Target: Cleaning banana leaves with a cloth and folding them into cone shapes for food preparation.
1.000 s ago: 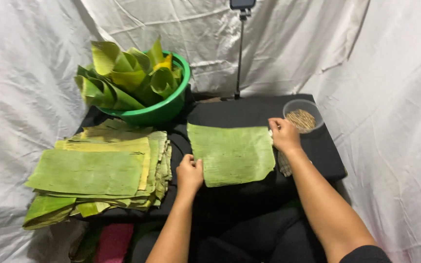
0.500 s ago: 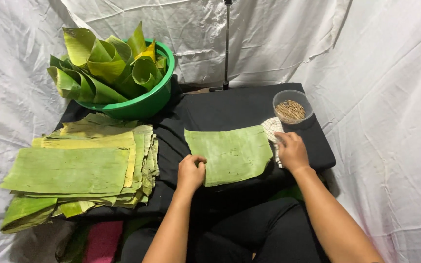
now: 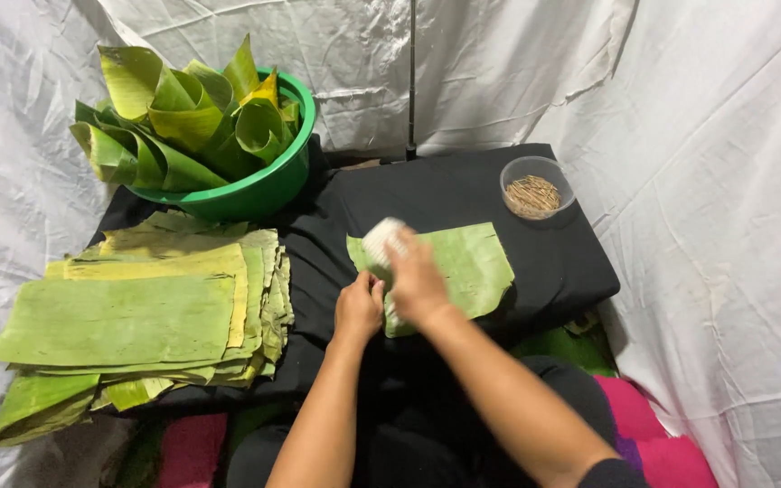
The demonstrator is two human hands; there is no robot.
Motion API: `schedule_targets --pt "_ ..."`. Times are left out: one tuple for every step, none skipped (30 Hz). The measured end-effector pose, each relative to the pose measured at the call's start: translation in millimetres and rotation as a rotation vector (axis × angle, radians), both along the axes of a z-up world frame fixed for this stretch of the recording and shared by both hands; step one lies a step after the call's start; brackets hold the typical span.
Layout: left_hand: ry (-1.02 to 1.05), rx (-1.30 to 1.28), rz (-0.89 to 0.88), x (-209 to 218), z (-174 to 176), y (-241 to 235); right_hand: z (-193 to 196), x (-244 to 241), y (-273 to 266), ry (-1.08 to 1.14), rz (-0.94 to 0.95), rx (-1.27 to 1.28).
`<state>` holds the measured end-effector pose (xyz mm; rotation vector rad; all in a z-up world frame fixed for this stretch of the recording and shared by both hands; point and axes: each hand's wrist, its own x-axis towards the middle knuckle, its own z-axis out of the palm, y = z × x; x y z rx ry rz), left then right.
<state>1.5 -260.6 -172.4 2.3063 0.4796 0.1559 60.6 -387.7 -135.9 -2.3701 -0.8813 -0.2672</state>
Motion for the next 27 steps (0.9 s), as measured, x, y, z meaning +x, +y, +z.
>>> schedule_targets --pt "-0.003 0.004 -0.003 1 3 1 -20 1 6 -0.003 -0.003 0.004" --pt "0.006 0.012 -0.008 0 3 1 -42 0 11 -0.084 -0.037 -0.042" --pt "0.015 0.021 -0.013 -1 4 1 -64 0 17 -0.164 -0.071 -0.089" --pt "0.014 0.018 -0.017 -1 2 0 -67 2 10 -0.165 -0.074 -0.092" --pt "0.038 0.031 -0.012 -1 1 0 -70 3 4 -0.112 -0.044 -0.134" --pt "0.057 0.047 -0.001 0 1 1 -72 7 -1 -0.064 -0.010 -0.173" --pt "0.051 0.046 0.001 -2 -2 0 -75 11 -18 -0.070 -0.008 -0.174" --pt "0.049 0.024 0.015 1 -3 2 -76 20 -32 -0.079 -0.029 -0.180" --pt "0.047 0.003 0.028 4 -4 4 -77 28 -47 -0.088 -0.050 -0.185" --pt "0.042 0.000 0.029 4 -4 3 -82 38 -67 -0.093 -0.049 -0.187" --pt "0.033 -0.011 0.033 4 -4 3 -88 47 -86 -0.140 -0.106 -0.206" --pt "0.026 -0.022 0.036 3 -4 3 -95 56 -105 -0.184 -0.163 -0.225" --pt "0.024 -0.024 0.037 3 -2 3 -88 61 -116 -0.186 -0.162 -0.227" --pt "0.024 -0.029 0.034 3 -1 3 -81 64 -128 -0.037 -0.289 -0.252" --pt "0.023 -0.035 0.030 2 0 3 -75 67 -140 0.113 -0.416 -0.275" --pt "0.020 -0.035 0.028 1 2 2 -87 76 -158 0.110 -0.418 -0.274" --pt "0.020 -0.044 0.010 -1 5 3 -99 85 -175 -0.110 -0.377 -0.248" --pt "0.017 -0.054 -0.002 -1 8 3 -109 97 -192 -0.331 -0.328 -0.221" --pt "0.012 -0.056 0.001 -2 6 4 -107 107 -195 -0.337 -0.325 -0.222" --pt "0.007 -0.064 -0.003 -2 4 6 -105 117 -197 -0.437 -0.364 -0.182" --pt "0.002 -0.072 -0.006 -1 2 7 -103 128 -200 -0.536 -0.402 -0.141" --pt "0.003 -0.072 -0.002 -1 1 8 -70 115 -181 -0.536 -0.398 -0.140" --pt "0.001 -0.069 -0.006 0 0 7 -37 103 -163 -0.492 -0.373 -0.022" --pt "0.001 -0.063 -0.012 -1 -1 8 -5 89 -144 -0.444 -0.350 0.097" --pt "0.005 -0.059 -0.011 -1 1 8 6 76 -110 -0.439 -0.350 0.100" --pt "0.008 -0.060 -0.015 -1 2 8 16 62 -78 -0.356 -0.208 0.125" --pt "0.012 -0.060 -0.020 -1 2 8 25 48 -47 -0.273 -0.067 0.152"
